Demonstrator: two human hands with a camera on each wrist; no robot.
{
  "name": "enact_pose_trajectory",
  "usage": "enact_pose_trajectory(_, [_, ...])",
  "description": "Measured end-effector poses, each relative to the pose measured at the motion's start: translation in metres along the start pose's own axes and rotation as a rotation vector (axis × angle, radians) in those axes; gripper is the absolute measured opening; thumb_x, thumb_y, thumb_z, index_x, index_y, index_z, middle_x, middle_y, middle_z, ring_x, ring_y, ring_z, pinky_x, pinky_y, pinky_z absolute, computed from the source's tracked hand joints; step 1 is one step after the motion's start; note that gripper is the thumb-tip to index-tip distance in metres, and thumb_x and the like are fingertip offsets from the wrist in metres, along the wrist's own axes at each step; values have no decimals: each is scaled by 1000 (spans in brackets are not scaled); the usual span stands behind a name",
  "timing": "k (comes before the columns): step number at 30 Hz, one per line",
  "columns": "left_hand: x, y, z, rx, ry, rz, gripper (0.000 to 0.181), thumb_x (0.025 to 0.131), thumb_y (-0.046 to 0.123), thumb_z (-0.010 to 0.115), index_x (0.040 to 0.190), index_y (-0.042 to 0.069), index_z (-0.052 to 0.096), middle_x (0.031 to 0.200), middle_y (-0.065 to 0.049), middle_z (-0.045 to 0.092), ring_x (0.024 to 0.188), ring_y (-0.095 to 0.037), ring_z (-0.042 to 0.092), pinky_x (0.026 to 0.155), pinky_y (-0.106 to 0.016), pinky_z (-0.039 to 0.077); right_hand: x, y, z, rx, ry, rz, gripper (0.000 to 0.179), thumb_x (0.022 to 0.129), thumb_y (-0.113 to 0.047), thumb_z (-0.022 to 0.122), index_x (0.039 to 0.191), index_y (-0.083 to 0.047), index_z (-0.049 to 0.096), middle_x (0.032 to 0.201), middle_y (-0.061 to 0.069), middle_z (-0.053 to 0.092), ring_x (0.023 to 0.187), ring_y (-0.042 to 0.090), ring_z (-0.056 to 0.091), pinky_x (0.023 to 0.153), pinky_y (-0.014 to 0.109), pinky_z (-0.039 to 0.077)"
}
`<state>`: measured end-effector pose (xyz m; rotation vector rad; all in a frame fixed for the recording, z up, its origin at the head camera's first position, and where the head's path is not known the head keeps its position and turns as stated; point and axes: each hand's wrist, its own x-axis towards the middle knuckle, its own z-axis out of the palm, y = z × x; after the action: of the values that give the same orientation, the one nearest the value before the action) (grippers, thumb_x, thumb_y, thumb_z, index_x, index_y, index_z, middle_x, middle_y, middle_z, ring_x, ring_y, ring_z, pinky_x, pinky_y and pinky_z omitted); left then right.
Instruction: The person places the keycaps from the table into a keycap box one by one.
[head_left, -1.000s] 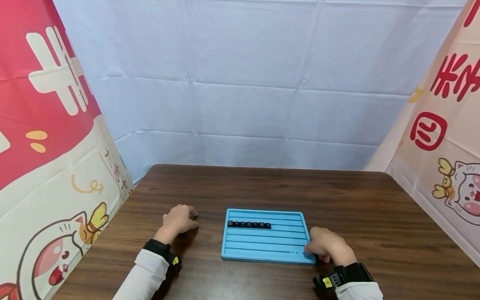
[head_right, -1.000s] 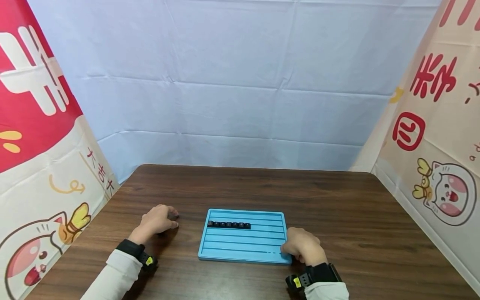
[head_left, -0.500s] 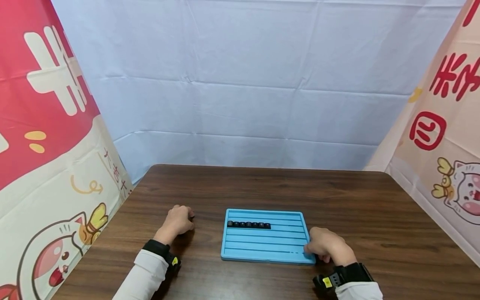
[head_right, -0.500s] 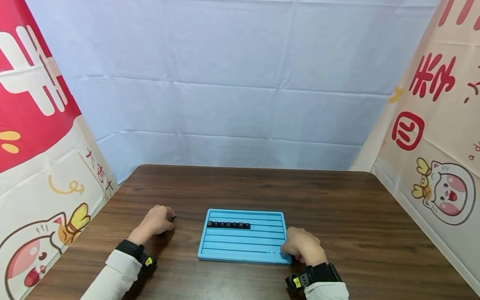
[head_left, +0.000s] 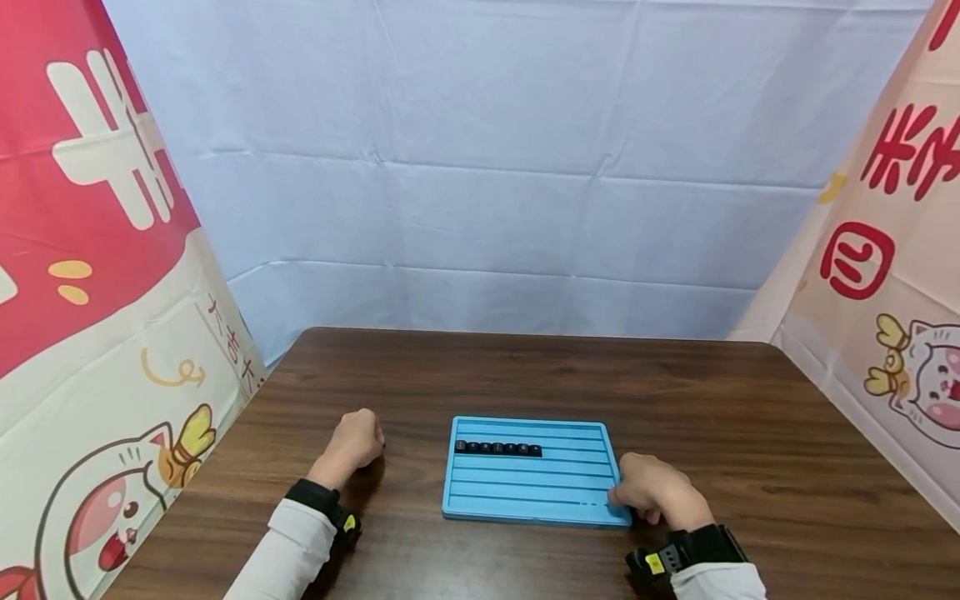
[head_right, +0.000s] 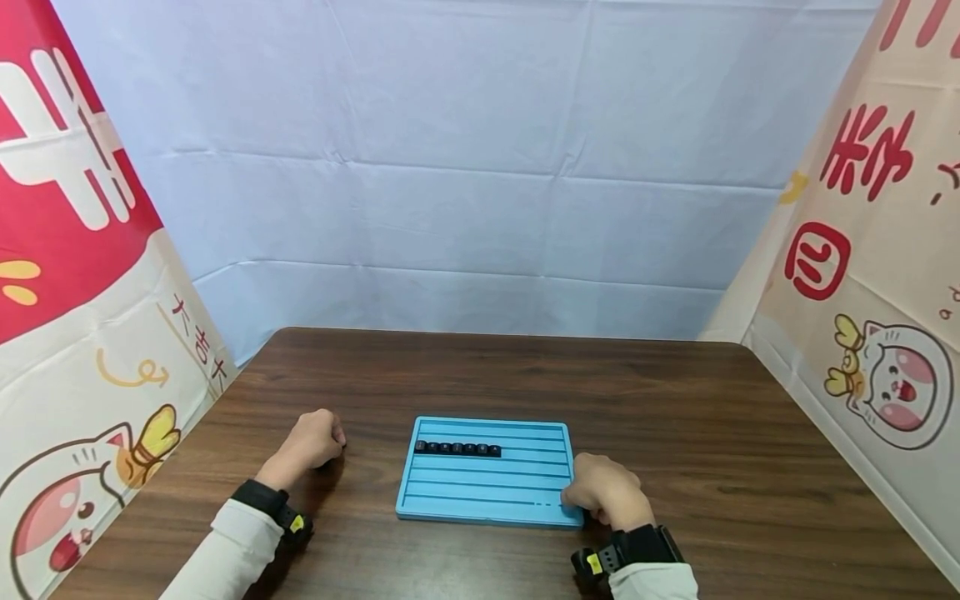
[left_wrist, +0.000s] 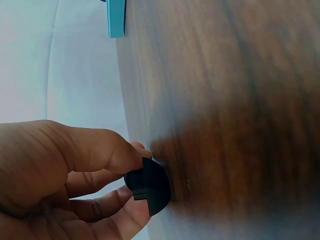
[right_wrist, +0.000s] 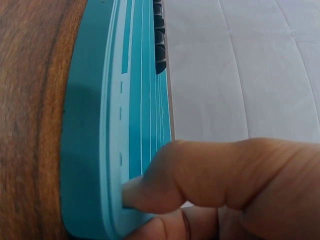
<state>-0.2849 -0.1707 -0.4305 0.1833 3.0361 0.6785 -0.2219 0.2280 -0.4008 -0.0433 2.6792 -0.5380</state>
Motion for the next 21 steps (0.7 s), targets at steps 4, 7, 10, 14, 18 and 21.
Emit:
enact_pose_trajectory(4, [0, 1, -1, -2, 3, -6, 39, 85, -4, 55, 53, 13, 42, 49, 2, 35, 45, -12, 33, 47, -25, 29, 0, 0, 0, -2, 0, -1, 16, 83, -12, 64, 72, -3, 56, 59, 10, 54, 48, 21, 54, 45, 31, 45])
enact_pose_trajectory(7, [0, 1, -3, 0, -3, -20, 30, 84, -3, 57, 57, 10, 51, 54, -1, 45, 49, -14, 42, 49, -26, 34, 0, 0, 0, -1, -6, -1, 16, 83, -12, 64, 72, -3, 56, 59, 10, 54, 48, 21, 54, 46, 31, 46])
enact_pose_trajectory(10, [1, 1, -4, -27, -9, -27, 29, 82, -4, 57, 58, 11, 51, 55, -1, 44, 49, -14, 41, 48, -26, 34, 0, -1, 0, -1, -11, 3, 17, 84, -12, 64, 72, -3, 56, 59, 10, 54, 48, 21, 54, 46, 31, 45])
enact_pose_trajectory(14, [2, 2, -6, -66, 13, -16, 24, 78, -8, 61, 63, 9, 55, 63, -1, 49, 54, -14, 46, 50, -28, 40, 0, -1, 0, -1, -10, 7, 17, 84, -12, 64, 72, -3, 55, 59, 10, 54, 48, 21, 54, 46, 30, 45])
enact_pose_trajectory(18, [2, 4, -9, -86, 45, 11, 15, 74, -9, 66, 73, 5, 62, 75, -5, 56, 65, -18, 54, 56, -31, 47, 1, -1, 0, -2, -8, 6, 17, 84, -12, 64, 72, -3, 55, 59, 10, 54, 48, 21, 54, 45, 30, 45])
enact_pose_trajectory(21, [1, 6, -12, -106, 54, 20, 15, 74, -11, 66, 77, 3, 64, 78, -5, 57, 68, -18, 55, 58, -31, 47, 1, 0, 0, -3, -10, 8, 17, 83, -12, 64, 72, -3, 55, 59, 10, 54, 48, 21, 54, 45, 30, 45])
